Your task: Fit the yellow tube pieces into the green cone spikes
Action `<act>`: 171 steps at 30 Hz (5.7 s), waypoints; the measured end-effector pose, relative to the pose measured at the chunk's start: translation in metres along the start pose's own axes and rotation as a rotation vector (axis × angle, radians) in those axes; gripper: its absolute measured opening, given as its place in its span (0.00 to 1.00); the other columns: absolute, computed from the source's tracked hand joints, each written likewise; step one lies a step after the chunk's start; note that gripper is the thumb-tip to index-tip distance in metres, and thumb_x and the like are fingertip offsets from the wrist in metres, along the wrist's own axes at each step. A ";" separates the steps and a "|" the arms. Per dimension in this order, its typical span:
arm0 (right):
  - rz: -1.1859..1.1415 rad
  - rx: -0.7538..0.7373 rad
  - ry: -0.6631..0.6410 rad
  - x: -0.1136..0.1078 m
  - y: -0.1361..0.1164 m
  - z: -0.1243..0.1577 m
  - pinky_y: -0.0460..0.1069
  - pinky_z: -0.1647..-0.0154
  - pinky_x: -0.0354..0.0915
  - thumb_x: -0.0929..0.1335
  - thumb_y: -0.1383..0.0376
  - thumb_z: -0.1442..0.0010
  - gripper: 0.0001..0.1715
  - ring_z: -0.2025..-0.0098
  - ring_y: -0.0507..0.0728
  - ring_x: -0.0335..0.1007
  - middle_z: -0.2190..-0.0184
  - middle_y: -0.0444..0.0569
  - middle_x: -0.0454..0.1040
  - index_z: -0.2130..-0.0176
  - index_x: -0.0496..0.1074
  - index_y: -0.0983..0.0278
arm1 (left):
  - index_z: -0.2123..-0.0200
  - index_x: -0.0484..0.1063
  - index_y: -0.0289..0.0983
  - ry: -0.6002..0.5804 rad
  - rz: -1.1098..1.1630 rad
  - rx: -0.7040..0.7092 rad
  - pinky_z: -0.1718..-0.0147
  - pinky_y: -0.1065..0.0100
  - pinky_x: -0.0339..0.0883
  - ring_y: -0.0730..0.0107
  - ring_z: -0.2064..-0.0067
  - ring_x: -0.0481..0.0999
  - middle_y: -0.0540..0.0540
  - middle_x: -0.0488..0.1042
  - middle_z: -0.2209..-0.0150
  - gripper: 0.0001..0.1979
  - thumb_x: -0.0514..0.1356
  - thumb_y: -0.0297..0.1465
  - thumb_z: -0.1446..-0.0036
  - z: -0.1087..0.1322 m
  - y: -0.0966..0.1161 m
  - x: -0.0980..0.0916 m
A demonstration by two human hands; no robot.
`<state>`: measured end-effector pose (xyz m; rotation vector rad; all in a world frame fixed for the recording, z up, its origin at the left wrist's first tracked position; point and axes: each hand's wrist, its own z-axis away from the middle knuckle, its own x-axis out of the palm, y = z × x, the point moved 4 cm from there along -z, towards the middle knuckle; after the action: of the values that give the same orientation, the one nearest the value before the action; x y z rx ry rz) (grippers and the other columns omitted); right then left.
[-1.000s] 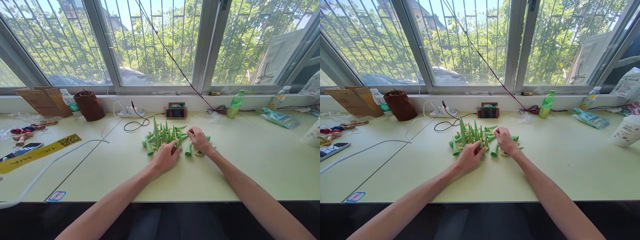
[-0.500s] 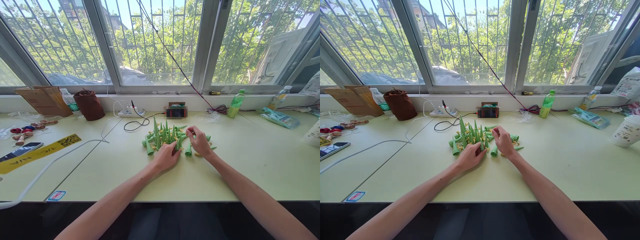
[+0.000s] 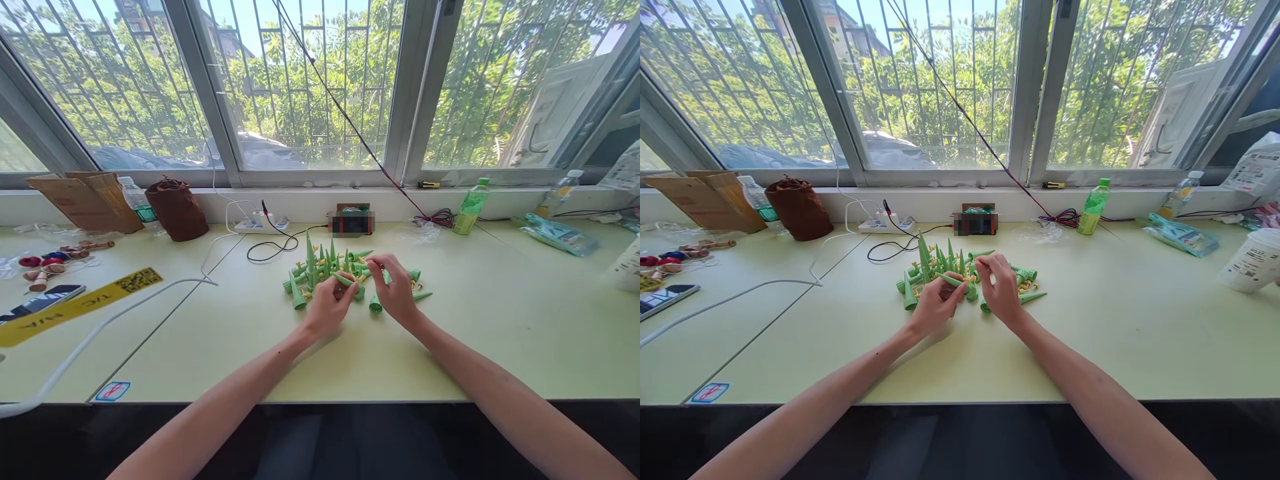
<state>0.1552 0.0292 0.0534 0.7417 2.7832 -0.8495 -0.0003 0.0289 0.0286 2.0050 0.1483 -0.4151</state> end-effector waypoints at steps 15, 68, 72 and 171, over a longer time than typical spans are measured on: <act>0.004 0.046 0.025 -0.003 0.001 0.001 0.49 0.66 0.67 0.66 0.62 0.36 0.07 0.69 0.53 0.70 0.69 0.46 0.76 0.64 0.72 0.61 | 0.61 0.69 0.34 0.011 0.084 0.043 0.84 0.75 0.57 0.80 0.83 0.62 0.53 0.67 0.79 0.14 0.59 0.40 0.39 0.000 -0.003 0.002; -0.094 0.130 -0.242 0.011 0.010 0.006 0.45 0.80 0.55 0.64 0.54 0.36 0.18 0.81 0.49 0.55 0.82 0.40 0.62 0.73 0.65 0.62 | 0.66 0.69 0.37 0.162 -0.218 0.235 0.79 0.75 0.54 0.78 0.79 0.58 0.54 0.63 0.79 0.11 0.55 0.38 0.36 0.004 0.011 -0.009; -0.110 0.119 -0.252 0.011 0.010 0.007 0.46 0.78 0.59 0.64 0.55 0.35 0.15 0.80 0.50 0.61 0.79 0.42 0.68 0.68 0.67 0.62 | 0.66 0.69 0.36 0.159 -0.193 0.214 0.79 0.75 0.54 0.79 0.79 0.58 0.54 0.62 0.79 0.12 0.54 0.39 0.36 0.003 0.011 -0.009; -0.202 0.163 -0.352 0.015 0.009 0.011 0.46 0.76 0.59 0.62 0.56 0.34 0.14 0.76 0.51 0.63 0.74 0.46 0.70 0.61 0.69 0.63 | 0.67 0.68 0.36 0.180 -0.274 0.202 0.79 0.73 0.52 0.78 0.81 0.57 0.55 0.60 0.80 0.10 0.55 0.37 0.37 0.003 0.011 -0.009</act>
<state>0.1461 0.0355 0.0360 0.2943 2.5201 -1.1308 -0.0057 0.0221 0.0399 2.2291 0.5160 -0.4360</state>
